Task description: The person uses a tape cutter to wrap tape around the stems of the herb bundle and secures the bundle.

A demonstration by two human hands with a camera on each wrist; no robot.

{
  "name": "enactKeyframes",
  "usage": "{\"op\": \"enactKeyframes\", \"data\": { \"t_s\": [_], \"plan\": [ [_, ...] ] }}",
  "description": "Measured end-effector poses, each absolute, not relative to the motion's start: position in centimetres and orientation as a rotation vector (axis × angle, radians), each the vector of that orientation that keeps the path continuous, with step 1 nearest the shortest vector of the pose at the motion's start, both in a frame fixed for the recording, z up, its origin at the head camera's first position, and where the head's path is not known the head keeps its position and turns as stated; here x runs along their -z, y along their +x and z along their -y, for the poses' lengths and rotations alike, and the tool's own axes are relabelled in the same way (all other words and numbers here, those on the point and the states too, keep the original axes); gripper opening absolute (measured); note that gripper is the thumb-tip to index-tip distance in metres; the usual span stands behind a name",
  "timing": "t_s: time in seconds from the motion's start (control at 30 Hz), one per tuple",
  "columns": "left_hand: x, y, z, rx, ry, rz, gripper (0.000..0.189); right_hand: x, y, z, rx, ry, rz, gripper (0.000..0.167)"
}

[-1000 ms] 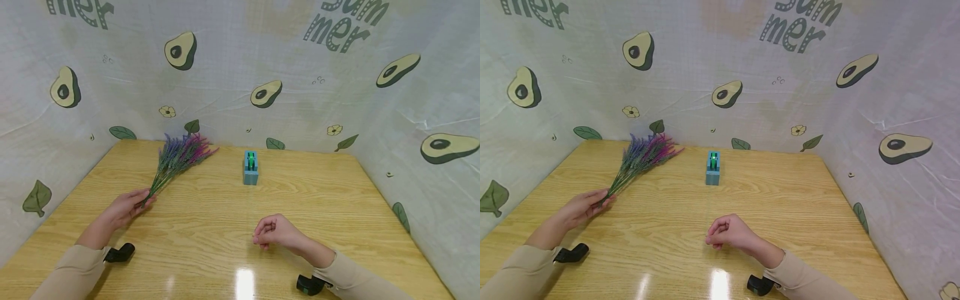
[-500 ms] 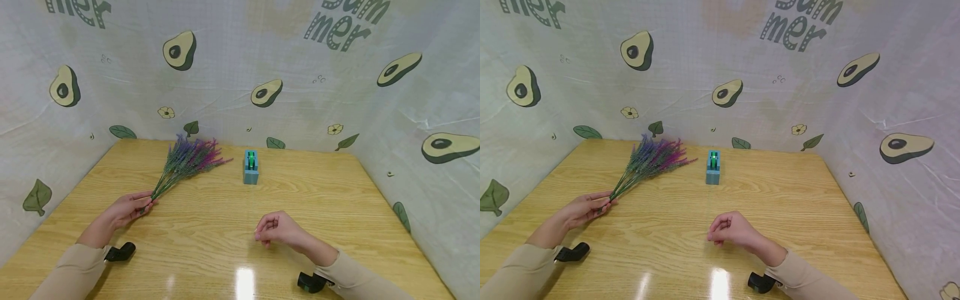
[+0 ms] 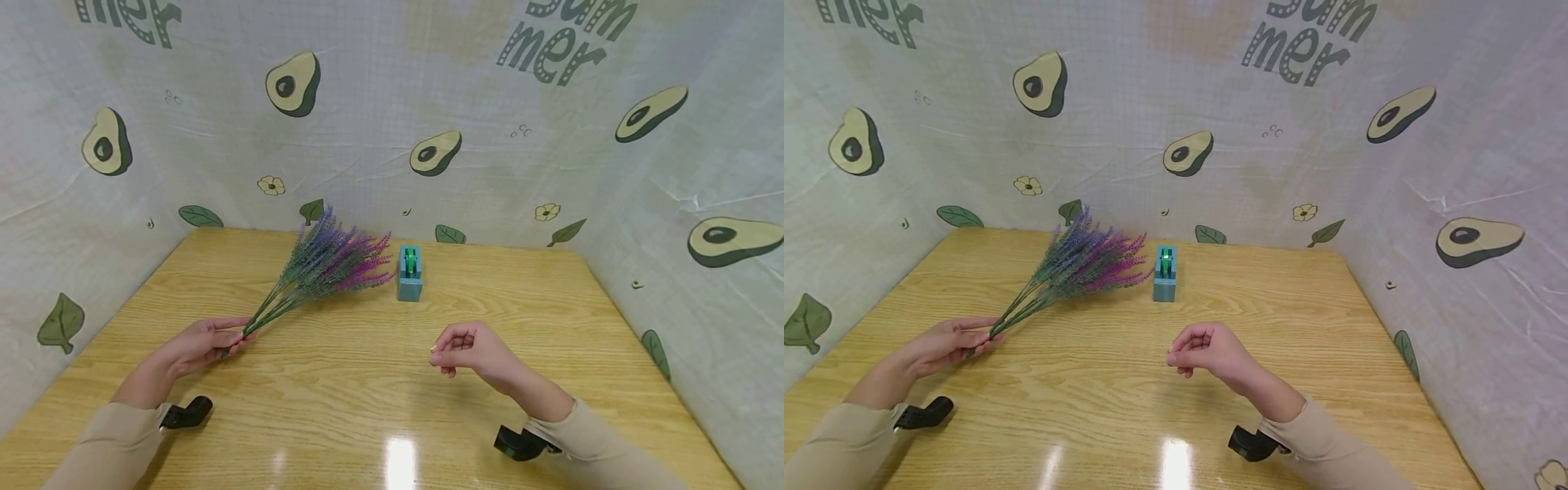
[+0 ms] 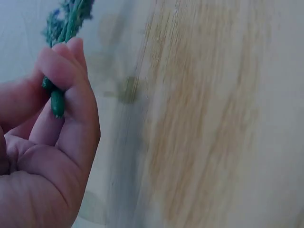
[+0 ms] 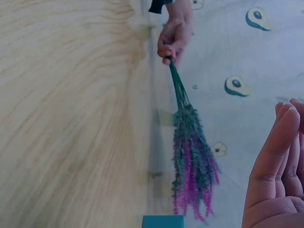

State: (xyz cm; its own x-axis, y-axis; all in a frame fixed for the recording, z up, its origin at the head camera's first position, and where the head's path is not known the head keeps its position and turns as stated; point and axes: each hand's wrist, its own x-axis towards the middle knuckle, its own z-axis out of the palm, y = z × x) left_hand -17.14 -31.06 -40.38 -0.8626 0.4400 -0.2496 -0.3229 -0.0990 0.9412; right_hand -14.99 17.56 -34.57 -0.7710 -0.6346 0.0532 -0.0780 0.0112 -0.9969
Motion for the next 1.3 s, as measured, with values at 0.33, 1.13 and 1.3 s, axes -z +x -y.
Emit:
{"op": "enactKeyframes", "data": {
  "t_s": [0.33, 1.13, 1.3],
  "plan": [
    [40.4, -16.7, 32.0, -1.872, 0.297, -1.676, 0.032, 32.5, -15.9, -18.3, 1.906, -0.742, -1.873, 0.014],
    [40.2, -17.4, 27.6, -1.523, 0.571, -1.783, 0.044, 27.9, -19.2, -19.1, 2.217, -0.700, -1.533, 0.022],
    [39.9, -17.8, 25.3, -1.495, 0.569, -1.793, 0.043, 26.9, -20.0, -19.2, 2.262, -0.679, -1.549, 0.020]
  ]
}}
